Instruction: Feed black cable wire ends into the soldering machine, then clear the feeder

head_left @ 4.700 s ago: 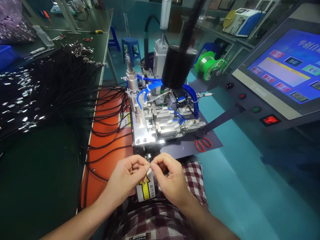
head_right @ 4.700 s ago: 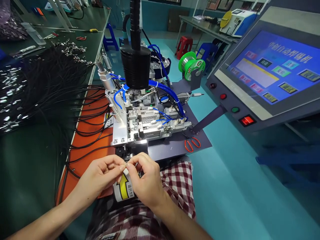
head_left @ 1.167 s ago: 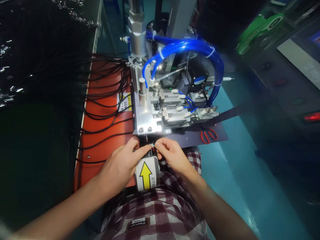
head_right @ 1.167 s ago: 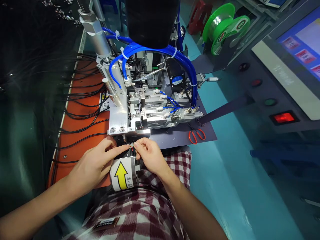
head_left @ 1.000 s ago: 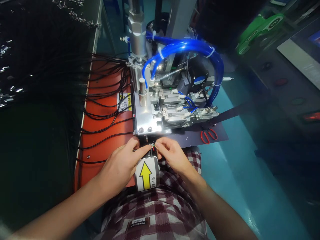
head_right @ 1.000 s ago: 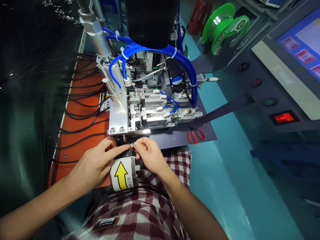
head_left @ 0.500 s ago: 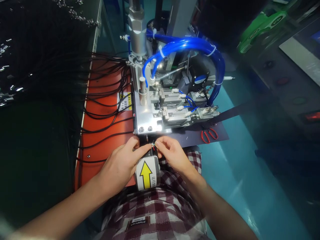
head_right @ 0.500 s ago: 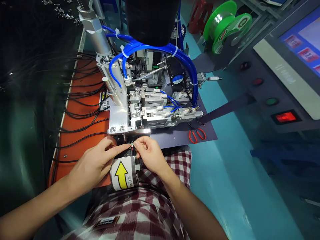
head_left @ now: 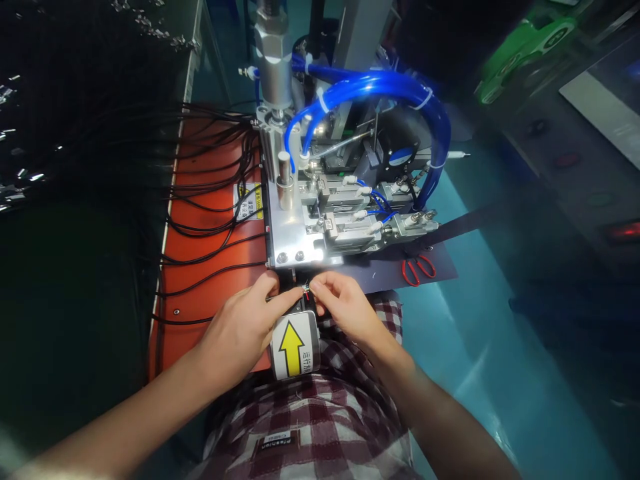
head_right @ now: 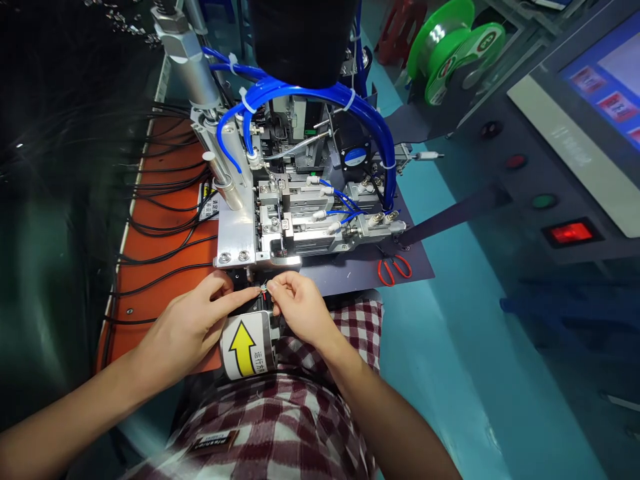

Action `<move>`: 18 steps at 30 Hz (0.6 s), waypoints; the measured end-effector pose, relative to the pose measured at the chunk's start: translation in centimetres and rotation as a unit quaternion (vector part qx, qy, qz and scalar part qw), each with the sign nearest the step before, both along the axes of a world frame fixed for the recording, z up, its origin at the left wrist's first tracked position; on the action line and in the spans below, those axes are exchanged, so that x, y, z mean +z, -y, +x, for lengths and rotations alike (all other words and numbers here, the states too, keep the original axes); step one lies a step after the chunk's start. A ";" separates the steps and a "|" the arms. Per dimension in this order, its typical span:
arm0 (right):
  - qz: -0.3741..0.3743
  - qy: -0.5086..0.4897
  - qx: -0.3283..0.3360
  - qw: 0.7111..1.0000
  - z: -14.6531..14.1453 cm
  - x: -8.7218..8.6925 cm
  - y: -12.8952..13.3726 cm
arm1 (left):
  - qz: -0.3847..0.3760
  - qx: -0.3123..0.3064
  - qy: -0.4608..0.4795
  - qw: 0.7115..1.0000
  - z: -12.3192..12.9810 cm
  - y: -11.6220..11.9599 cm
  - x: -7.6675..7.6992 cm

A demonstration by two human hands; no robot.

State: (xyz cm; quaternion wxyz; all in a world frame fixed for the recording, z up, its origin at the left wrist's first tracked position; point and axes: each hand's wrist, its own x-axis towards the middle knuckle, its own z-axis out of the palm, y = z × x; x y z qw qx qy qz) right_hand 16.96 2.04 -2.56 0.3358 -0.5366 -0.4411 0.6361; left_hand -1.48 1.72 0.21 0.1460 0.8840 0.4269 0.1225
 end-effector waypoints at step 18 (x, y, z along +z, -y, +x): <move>0.004 0.021 -0.006 1.000 -0.2 0.0 0.1 | 0.011 -0.004 0.002 1.000 -0.1 0.1 0.0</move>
